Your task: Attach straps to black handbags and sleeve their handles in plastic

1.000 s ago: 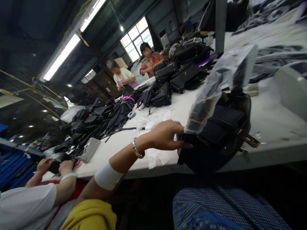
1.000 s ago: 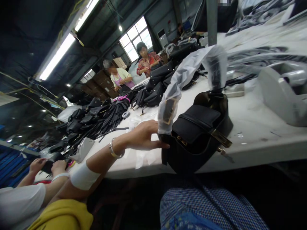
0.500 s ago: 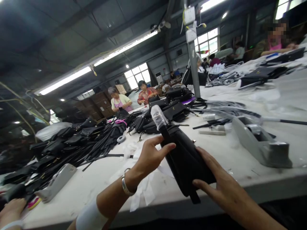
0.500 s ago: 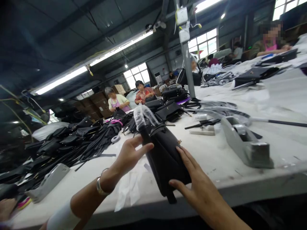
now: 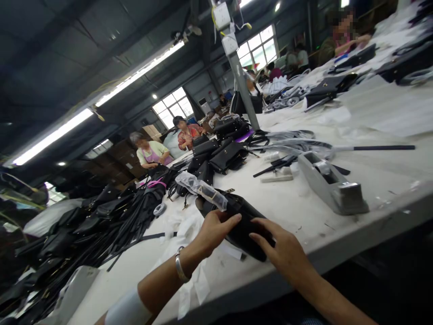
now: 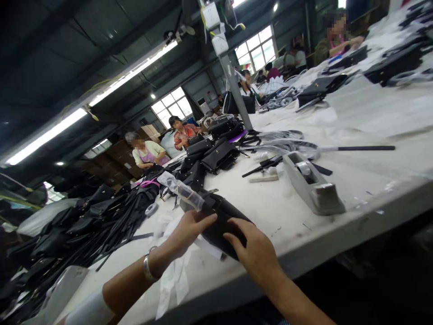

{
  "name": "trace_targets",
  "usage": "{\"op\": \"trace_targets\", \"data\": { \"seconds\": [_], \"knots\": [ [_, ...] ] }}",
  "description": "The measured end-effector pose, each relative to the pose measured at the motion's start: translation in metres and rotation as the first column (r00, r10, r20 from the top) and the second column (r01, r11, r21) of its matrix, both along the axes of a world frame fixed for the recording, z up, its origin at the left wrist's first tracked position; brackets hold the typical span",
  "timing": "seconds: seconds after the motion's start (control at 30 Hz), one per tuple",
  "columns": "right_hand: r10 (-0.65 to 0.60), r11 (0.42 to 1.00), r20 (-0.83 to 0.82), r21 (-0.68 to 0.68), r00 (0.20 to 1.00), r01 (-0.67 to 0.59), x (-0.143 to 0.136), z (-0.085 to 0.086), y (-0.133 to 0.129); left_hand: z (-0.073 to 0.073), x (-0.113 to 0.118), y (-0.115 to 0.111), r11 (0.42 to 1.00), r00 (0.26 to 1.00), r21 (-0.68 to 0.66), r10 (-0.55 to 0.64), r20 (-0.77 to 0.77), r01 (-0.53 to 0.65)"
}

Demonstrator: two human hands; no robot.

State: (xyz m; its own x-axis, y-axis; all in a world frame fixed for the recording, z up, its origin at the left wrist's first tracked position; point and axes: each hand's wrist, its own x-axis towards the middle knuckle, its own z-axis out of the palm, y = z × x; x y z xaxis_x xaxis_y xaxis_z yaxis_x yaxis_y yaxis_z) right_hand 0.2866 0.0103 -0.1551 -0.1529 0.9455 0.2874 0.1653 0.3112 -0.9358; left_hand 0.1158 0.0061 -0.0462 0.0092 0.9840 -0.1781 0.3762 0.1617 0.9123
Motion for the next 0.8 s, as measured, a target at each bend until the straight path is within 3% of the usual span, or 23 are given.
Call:
{"op": "trace_targets", "data": {
  "seconds": [0.13, 0.27, 0.43, 0.8],
  "knots": [
    [0.063, 0.967, -0.222, -0.229, 0.973, -0.115, -0.005, 0.001, 0.004, 0.001, 0.003, 0.004, 1.000, 0.993, 0.016, -0.005, -0.119, 0.007],
    [0.092, 0.912, -0.424, -0.328, 0.901, -0.248, -0.008, -0.003, 0.010, 0.002, 0.005, 0.005, 0.999, 0.966, 0.042, 0.016, -0.259, -0.006],
    [0.091, 0.890, -0.490, -0.349, 0.867, -0.291, -0.011, -0.001, 0.013, 0.003, 0.000, 0.006, 0.996, 0.909, 0.082, 0.015, -0.416, 0.021],
    [0.085, 0.895, -0.596, -0.307, 0.798, -0.324, -0.013, 0.001, 0.014, 0.004, -0.004, 0.012, 0.997, 0.944, -0.021, -0.072, -0.321, 0.069]
  ]
}}
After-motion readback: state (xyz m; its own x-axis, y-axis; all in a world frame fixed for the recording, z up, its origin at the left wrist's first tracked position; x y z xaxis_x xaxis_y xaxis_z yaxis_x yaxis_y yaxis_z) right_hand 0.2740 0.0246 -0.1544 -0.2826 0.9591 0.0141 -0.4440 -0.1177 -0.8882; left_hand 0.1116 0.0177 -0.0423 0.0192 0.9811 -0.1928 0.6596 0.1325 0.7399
